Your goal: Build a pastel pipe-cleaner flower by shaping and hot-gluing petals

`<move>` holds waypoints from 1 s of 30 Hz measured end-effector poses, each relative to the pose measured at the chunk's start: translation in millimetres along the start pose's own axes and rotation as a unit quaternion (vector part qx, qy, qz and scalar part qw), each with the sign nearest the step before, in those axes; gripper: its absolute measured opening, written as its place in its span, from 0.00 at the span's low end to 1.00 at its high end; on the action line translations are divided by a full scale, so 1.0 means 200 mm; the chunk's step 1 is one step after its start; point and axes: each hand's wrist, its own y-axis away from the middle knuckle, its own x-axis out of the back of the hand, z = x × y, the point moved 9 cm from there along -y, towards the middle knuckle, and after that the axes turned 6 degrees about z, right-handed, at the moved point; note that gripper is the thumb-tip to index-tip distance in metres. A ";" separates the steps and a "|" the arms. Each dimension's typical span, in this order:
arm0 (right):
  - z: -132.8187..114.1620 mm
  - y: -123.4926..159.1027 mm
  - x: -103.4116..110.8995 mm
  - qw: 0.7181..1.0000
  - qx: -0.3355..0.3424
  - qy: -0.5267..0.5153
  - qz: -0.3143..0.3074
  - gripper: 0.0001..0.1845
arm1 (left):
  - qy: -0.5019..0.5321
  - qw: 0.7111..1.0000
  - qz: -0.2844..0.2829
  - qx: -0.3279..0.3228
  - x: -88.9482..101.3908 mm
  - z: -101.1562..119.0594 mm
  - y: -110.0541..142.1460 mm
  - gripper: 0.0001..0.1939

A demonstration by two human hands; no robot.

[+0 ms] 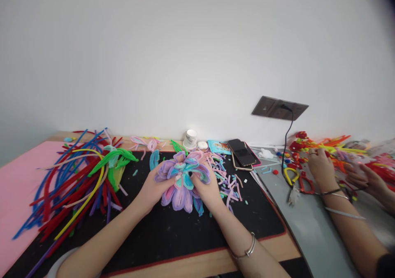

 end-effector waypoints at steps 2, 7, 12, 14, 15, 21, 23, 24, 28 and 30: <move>0.00 0.00 0.01 1.000 0.002 0.014 0.008 0.12 | 0.003 1.000 0.003 0.003 0.00 0.00 0.00 0.20; 0.02 0.00 0.03 0.999 -0.022 0.016 0.033 0.09 | 0.044 0.998 -0.013 0.033 -0.03 -0.03 0.00 0.21; 0.08 0.00 0.06 0.996 -0.065 -0.016 0.057 0.02 | 0.105 0.990 -0.049 0.074 -0.07 -0.02 0.02 0.22; 0.11 0.00 0.07 0.994 -0.079 -0.029 0.066 0.02 | 0.126 0.987 -0.051 0.088 -0.07 -0.02 0.03 0.22; 0.12 0.00 0.08 0.994 -0.083 -0.033 0.068 0.02 | 0.135 0.985 -0.051 0.092 -0.07 -0.02 0.03 0.22; 0.09 0.00 0.07 0.995 -0.072 -0.024 0.057 0.03 | 0.101 0.992 -0.026 0.067 -0.04 -0.02 0.02 0.21; 0.07 0.00 0.06 0.997 -0.060 0.000 0.046 0.04 | 0.082 0.995 -0.016 0.053 -0.03 -0.03 0.01 0.21; 0.06 0.00 0.05 0.998 -0.053 0.009 0.041 0.05 | 0.077 0.996 -0.012 0.051 -0.03 -0.03 0.01 0.21; 0.04 0.00 0.05 0.998 -0.042 0.023 0.038 0.07 | 0.077 0.996 -0.013 0.051 -0.03 -0.03 0.01 0.22; 0.03 0.00 0.05 0.998 -0.043 0.024 0.038 0.06 | 0.079 0.996 -0.015 0.049 -0.03 -0.03 0.00 0.21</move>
